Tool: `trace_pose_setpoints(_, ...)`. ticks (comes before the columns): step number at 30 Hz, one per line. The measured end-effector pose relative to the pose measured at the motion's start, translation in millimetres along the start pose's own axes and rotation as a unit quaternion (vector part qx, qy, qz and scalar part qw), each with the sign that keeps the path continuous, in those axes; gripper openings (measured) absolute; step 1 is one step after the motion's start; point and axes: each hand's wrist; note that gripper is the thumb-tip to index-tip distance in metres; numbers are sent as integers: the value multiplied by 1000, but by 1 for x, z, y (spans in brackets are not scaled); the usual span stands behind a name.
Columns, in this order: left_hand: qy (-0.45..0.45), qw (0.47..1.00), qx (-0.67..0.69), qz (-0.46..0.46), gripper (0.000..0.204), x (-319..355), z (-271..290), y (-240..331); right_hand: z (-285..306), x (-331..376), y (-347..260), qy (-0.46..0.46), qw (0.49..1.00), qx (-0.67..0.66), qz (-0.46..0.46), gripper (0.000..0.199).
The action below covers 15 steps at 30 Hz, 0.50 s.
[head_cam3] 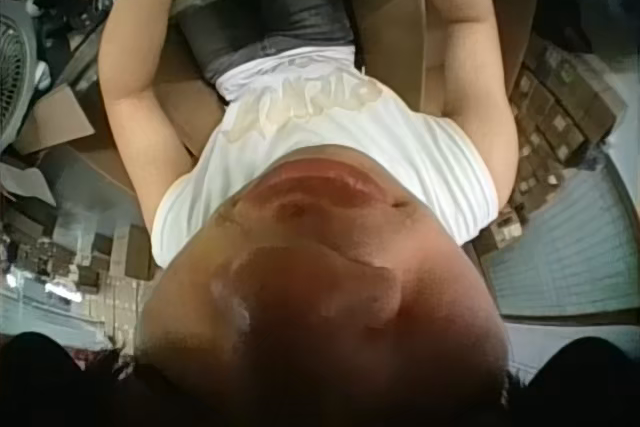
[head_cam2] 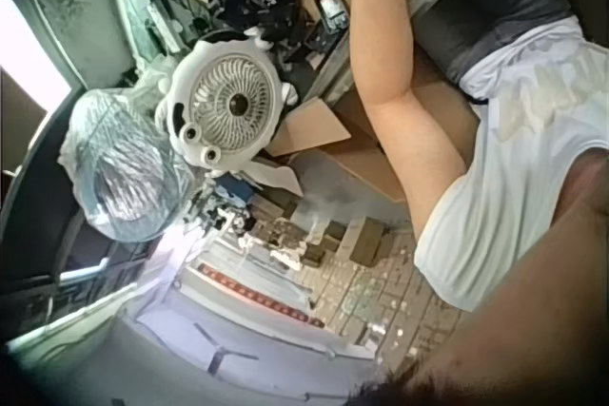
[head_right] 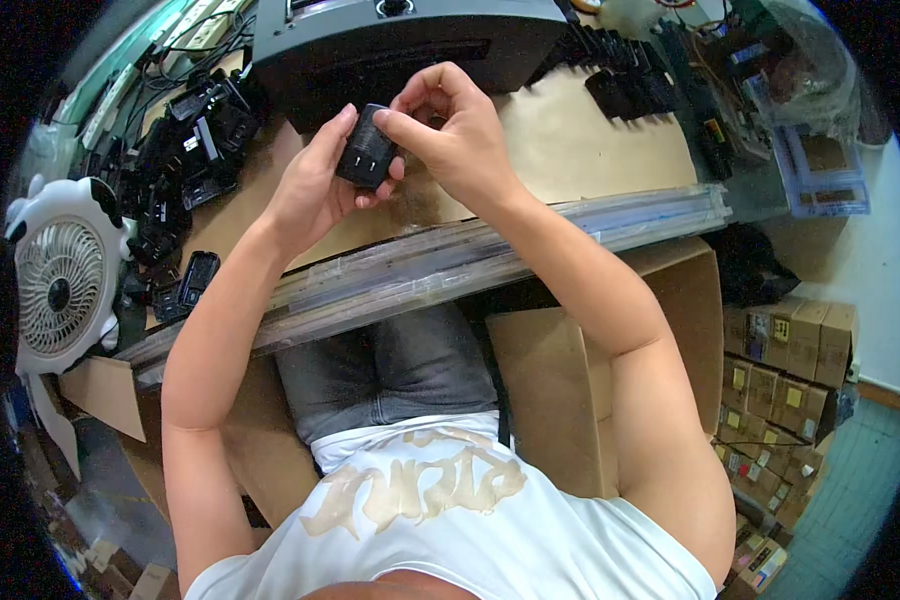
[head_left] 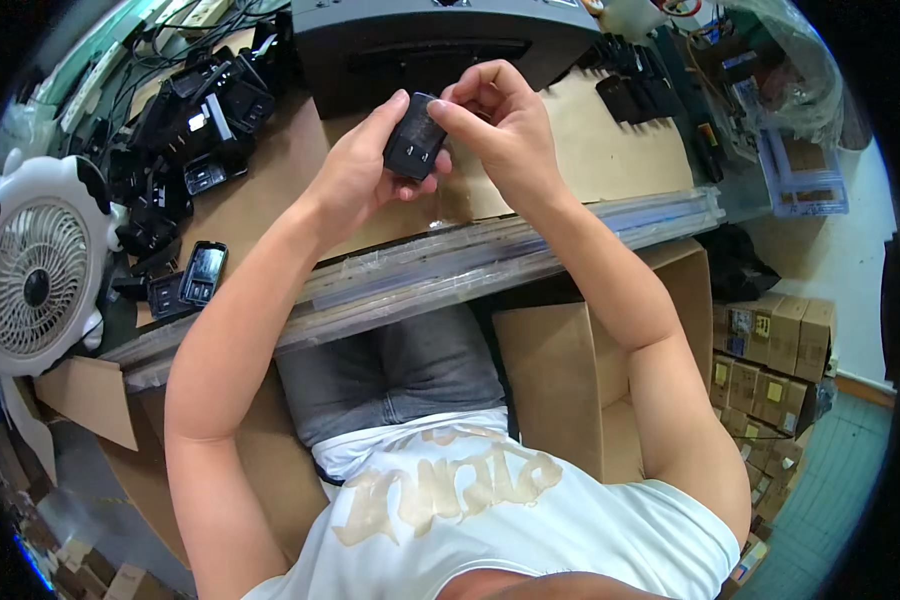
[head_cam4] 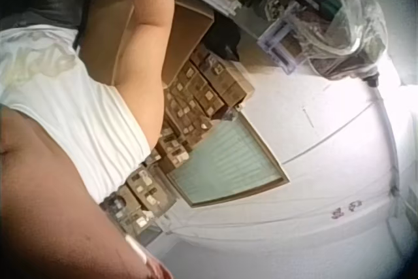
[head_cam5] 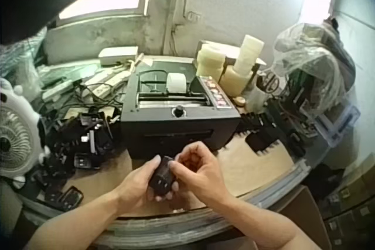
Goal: Assembling small electronic components and placing them into a large cardboard box.
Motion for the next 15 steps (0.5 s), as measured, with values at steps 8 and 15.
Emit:
trace_pose_setpoints(8,-21,1000,-8,-11,41,-1,1,0,1,-1,9,-11,998,41,47,21)
trace_pose_setpoints(15,0,999,-35,-30,30,4,0,2,-2,1,4,-21,990,111,86,22)
Point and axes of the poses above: each hand's wrist, its own x-axis away from the middle knuckle, its own z-axis out of the back of the hand, y = z × x, and after that the axes turned 7 degrees about y, right-handed
